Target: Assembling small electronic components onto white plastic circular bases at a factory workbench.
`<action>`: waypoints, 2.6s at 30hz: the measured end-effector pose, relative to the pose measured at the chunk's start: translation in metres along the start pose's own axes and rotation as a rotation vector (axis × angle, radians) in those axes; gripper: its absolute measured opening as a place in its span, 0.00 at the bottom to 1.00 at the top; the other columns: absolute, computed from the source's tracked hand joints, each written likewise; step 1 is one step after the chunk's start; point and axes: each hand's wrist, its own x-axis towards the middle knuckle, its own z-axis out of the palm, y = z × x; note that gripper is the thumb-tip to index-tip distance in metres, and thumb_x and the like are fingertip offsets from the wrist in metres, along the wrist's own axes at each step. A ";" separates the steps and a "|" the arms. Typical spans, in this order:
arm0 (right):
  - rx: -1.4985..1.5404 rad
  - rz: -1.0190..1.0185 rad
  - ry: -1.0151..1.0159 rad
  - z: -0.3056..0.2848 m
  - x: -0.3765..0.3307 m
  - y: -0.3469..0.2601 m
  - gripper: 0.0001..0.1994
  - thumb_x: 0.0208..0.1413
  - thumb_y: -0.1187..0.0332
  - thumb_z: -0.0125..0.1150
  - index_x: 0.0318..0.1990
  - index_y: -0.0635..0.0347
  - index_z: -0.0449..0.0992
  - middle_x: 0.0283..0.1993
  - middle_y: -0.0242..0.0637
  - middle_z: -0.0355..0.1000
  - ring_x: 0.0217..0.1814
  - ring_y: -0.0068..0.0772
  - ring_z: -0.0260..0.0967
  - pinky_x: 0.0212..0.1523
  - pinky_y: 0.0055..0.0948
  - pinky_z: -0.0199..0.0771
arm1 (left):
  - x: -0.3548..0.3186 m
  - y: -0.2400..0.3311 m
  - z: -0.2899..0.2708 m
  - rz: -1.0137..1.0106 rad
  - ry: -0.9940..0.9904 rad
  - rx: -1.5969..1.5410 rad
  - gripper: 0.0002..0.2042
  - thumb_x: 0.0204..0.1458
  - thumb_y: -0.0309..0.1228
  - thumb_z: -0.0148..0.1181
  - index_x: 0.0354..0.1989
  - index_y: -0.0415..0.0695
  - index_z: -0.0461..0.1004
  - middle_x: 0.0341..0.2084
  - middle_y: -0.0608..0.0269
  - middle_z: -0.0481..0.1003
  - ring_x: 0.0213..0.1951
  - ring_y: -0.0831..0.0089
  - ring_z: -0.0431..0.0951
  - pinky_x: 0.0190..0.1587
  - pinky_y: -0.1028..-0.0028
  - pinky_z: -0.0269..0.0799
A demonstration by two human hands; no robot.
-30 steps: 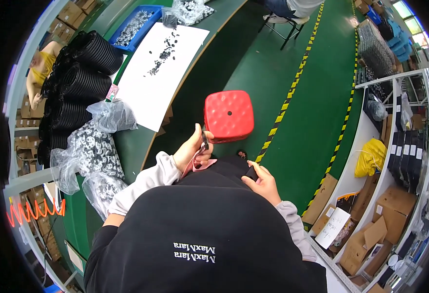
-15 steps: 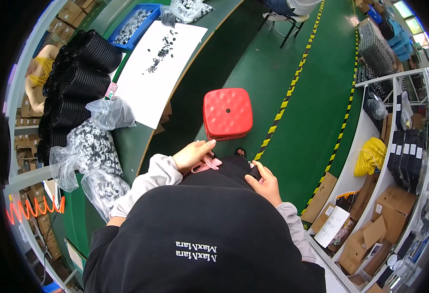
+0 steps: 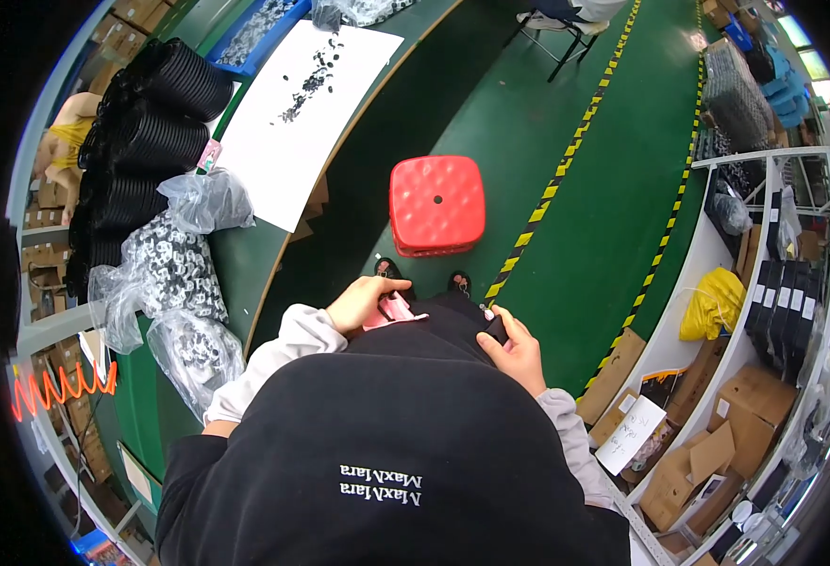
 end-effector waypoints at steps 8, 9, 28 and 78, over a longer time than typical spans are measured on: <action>0.052 0.083 -0.029 -0.009 0.005 0.003 0.26 0.50 0.69 0.67 0.58 0.64 0.69 0.44 0.29 0.70 0.26 0.11 0.52 0.27 0.13 0.57 | -0.023 0.040 -0.026 0.015 -0.506 0.053 0.36 0.48 0.18 0.51 0.69 0.38 0.45 0.49 0.60 0.73 0.44 0.78 0.71 0.47 0.79 0.66; 0.060 0.068 -0.037 -0.010 0.006 0.001 0.26 0.50 0.68 0.67 0.57 0.64 0.69 0.44 0.29 0.70 0.26 0.11 0.52 0.27 0.13 0.57 | -0.023 0.043 -0.027 0.025 -0.489 0.205 0.34 0.50 0.22 0.54 0.67 0.38 0.50 0.46 0.60 0.74 0.42 0.77 0.72 0.46 0.77 0.67; 0.061 0.054 -0.063 -0.032 0.017 0.005 0.26 0.51 0.67 0.66 0.57 0.66 0.68 0.39 0.26 0.67 0.27 0.12 0.52 0.27 0.14 0.57 | -0.021 0.030 0.013 0.180 0.327 0.660 0.19 0.46 0.47 0.66 0.27 0.40 0.80 0.22 0.61 0.72 0.29 0.70 0.74 0.32 0.71 0.67; 0.006 -0.007 -0.131 -0.035 0.019 0.018 0.25 0.50 0.66 0.67 0.56 0.64 0.70 0.41 0.28 0.72 0.25 0.12 0.53 0.27 0.15 0.59 | -0.059 0.045 0.054 -0.033 -0.080 -0.567 0.17 0.58 0.31 0.54 0.52 0.32 0.69 0.47 0.54 0.73 0.48 0.70 0.75 0.53 0.76 0.67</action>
